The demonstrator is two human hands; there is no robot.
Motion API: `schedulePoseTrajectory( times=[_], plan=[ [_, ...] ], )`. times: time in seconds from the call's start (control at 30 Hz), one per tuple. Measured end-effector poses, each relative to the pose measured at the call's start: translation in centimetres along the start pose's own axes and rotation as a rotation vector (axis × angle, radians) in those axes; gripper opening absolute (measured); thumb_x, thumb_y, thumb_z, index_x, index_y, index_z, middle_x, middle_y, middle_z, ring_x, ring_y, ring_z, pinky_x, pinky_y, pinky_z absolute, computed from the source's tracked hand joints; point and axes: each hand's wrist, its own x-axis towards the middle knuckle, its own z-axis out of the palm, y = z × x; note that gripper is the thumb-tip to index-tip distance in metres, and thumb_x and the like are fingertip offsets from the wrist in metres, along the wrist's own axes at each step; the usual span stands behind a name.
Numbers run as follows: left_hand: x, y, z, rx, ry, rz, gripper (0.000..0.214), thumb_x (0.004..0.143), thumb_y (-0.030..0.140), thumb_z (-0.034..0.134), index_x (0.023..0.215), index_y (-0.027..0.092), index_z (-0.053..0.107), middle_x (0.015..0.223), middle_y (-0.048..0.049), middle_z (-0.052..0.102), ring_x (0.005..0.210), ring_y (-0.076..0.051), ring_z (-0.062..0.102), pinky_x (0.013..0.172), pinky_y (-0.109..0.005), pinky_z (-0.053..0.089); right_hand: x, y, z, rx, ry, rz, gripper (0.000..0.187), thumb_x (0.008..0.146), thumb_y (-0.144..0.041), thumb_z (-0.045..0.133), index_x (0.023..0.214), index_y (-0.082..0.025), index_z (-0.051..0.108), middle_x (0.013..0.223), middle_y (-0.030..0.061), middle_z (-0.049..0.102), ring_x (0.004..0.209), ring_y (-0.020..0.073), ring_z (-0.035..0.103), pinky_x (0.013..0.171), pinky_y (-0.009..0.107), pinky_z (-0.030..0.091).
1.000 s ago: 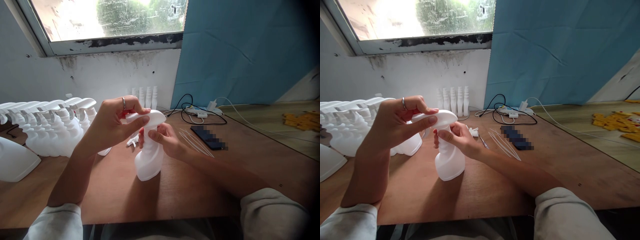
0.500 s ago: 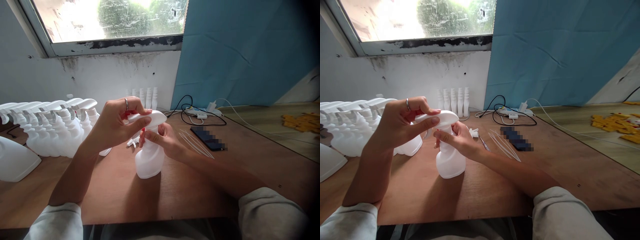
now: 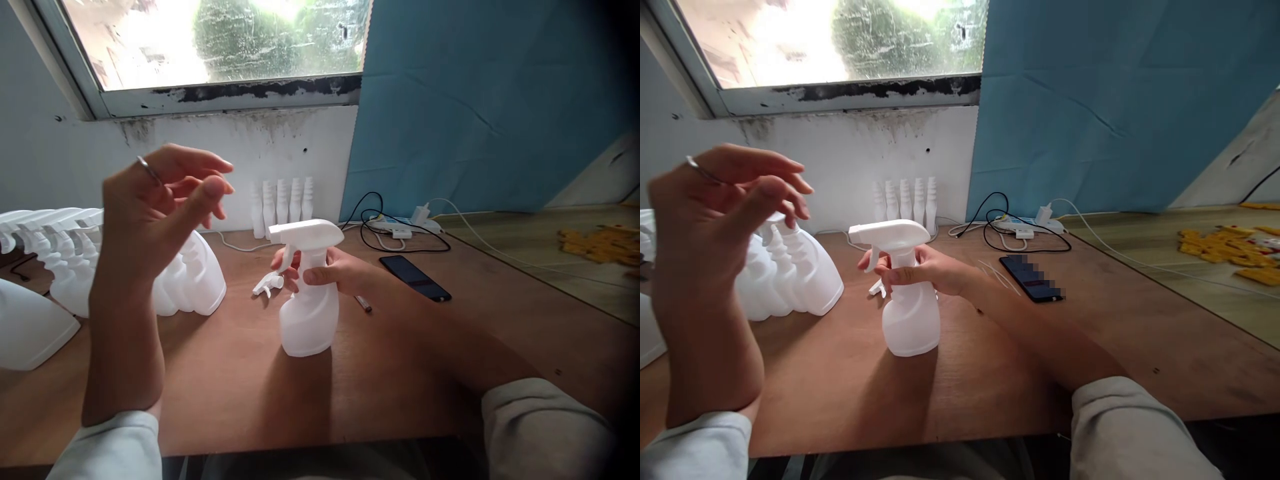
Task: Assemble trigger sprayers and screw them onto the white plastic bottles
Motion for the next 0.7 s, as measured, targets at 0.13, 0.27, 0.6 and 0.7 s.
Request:
schedulePoseTrajectory(
  times=[0.13, 0.27, 0.6, 0.7],
  plan=[
    [0.0, 0.2, -1.0, 0.023, 0.138, 0.034, 0.02, 0.078, 0.025, 0.077, 0.093, 0.013, 0.074, 0.068, -0.0021, 0.068, 0.055, -0.012, 0.061, 0.046, -0.026, 0.045, -0.3, -0.2, 0.5, -0.084, 0.101, 0.024, 0.027, 0.082, -0.034, 0.072, 0.097, -0.017, 0.059, 0.079, 0.001, 0.059, 0.081, 0.0158, 0.063, 0.068, 0.027, 0.049],
    [-0.4, 1.0, -1.0, 0.052, 0.059, 0.007, 0.016, 0.082, 0.022, 0.073, 0.095, 0.012, 0.073, 0.072, -0.0035, 0.068, 0.058, -0.012, 0.062, 0.05, -0.026, 0.048, -0.4, -0.6, 1.2, -0.131, 0.079, 0.026, 0.034, 0.082, -0.04, 0.072, 0.103, -0.017, 0.058, 0.095, 0.0058, 0.067, 0.085, 0.0175, 0.066, 0.073, 0.03, 0.051],
    [-1.5, 1.6, 2.7, 0.367, -0.352, -0.001, 0.024, 0.085, 0.036, 0.066, 0.106, 0.024, 0.069, 0.084, 0.0014, 0.073, 0.061, -0.009, 0.063, 0.056, -0.02, 0.052, -0.3, -0.7, 2.1, -0.28, 0.125, 0.075, 0.054, 0.076, -0.05, 0.074, 0.115, -0.014, 0.063, 0.102, 0.0111, 0.07, 0.097, 0.0224, 0.065, 0.088, 0.039, 0.049],
    [-1.9, 2.3, 1.7, 0.486, -0.355, 0.043, 0.019, 0.084, 0.035, 0.068, 0.1, 0.026, 0.073, 0.067, 0.0053, 0.069, 0.053, -0.008, 0.059, 0.053, -0.019, 0.046, -0.3, -0.6, 1.7, -0.36, 0.118, 0.056, 0.053, 0.076, -0.048, 0.075, 0.115, -0.014, 0.064, 0.11, 0.0119, 0.067, 0.103, 0.0231, 0.063, 0.085, 0.036, 0.051]
  ],
)
